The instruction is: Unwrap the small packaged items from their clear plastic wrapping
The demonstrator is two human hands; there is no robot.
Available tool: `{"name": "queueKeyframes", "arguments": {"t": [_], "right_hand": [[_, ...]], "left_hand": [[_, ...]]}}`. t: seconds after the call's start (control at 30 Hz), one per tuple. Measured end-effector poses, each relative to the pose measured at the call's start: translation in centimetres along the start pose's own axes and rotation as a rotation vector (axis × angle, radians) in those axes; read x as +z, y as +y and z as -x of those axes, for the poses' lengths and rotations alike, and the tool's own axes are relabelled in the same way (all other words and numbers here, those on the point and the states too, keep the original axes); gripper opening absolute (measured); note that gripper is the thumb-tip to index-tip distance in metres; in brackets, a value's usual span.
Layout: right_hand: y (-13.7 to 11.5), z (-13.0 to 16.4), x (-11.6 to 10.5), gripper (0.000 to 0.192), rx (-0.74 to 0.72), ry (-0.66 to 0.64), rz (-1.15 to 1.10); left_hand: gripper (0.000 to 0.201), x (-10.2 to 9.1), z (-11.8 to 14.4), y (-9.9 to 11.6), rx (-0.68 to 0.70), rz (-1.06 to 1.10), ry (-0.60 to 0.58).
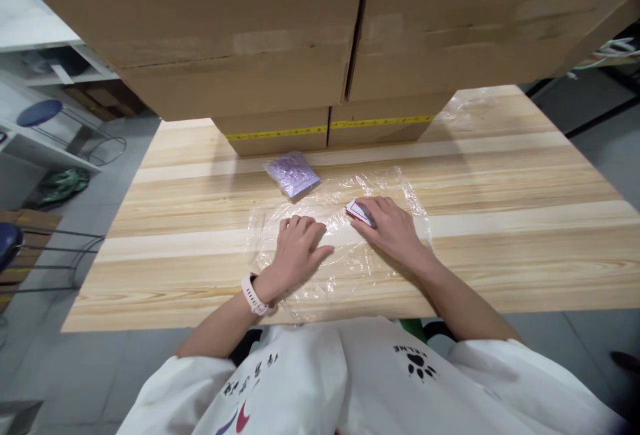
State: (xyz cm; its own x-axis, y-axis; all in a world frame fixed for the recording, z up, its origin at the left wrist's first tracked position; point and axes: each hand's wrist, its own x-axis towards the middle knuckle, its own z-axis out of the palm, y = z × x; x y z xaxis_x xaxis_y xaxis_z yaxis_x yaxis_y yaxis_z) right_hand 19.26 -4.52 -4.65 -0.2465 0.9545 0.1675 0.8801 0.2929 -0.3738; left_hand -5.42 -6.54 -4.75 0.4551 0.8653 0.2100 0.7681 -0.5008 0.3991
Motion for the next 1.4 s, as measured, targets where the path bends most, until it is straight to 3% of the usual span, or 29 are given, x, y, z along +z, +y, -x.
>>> {"name": "queueKeyframes", "arguments": {"t": [0.17,0.37,0.53,0.63,0.73,0.83,0.93,1.03,1.17,1.3,1.4], "right_hand": [[-0.1,0.2,0.2,0.036,-0.010,-0.045,0.026],[-0.2,0.0,-0.2,0.033,0.048,-0.034,-0.103],[-1.3,-0.2,-1.2,0.027,0.063,0.030,-0.357],[-1.4,-0.2,-1.8,0.031,0.098,0.025,-0.595],[-0.9,0.2,-2.4,0.038,0.071,-0.040,-0.846],[-0.7,0.8,-3.0,0.041,-0.097,-0.141,-0.984],[-1.6,1.5,-3.3,0.046,-0.270,-0.235,-1.018],[-2.8,1.9,-2.7,0.060,-0.332,-0.268,-0.953],[-3.5,1.9,-1.1,0.065,-0.343,-0.201,-0.683],[-3.5,1.8,0.1,0.059,-0.340,-0.140,-0.484],[-3.6,1.7,0.5,0.058,-0.332,-0.104,-0.417]], "left_hand": [[0.025,0.2,-0.1,0.5,-0.012,-0.080,-0.067],[0.006,0.7,-0.2,0.2,-0.011,-0.029,0.001],[0.017,0.8,-0.2,-0.1,-0.004,0.066,0.021],[0.014,0.1,-0.2,0.1,-0.072,0.329,0.040],[0.011,-0.9,-0.5,0.5,-0.269,0.971,0.040],[0.019,-1.7,-1.1,1.0,-0.492,1.666,-0.017],[0.019,-1.9,-1.6,1.5,-0.647,2.032,-0.078],[0.030,-1.3,-1.5,1.7,-0.735,2.221,-0.231],[0.059,-0.2,-0.7,1.2,-0.815,2.279,-0.411],[0.065,0.2,-0.6,0.8,-0.851,2.294,-0.396],[0.050,0.0,-0.8,1.1,-0.901,2.281,-0.319]]}}
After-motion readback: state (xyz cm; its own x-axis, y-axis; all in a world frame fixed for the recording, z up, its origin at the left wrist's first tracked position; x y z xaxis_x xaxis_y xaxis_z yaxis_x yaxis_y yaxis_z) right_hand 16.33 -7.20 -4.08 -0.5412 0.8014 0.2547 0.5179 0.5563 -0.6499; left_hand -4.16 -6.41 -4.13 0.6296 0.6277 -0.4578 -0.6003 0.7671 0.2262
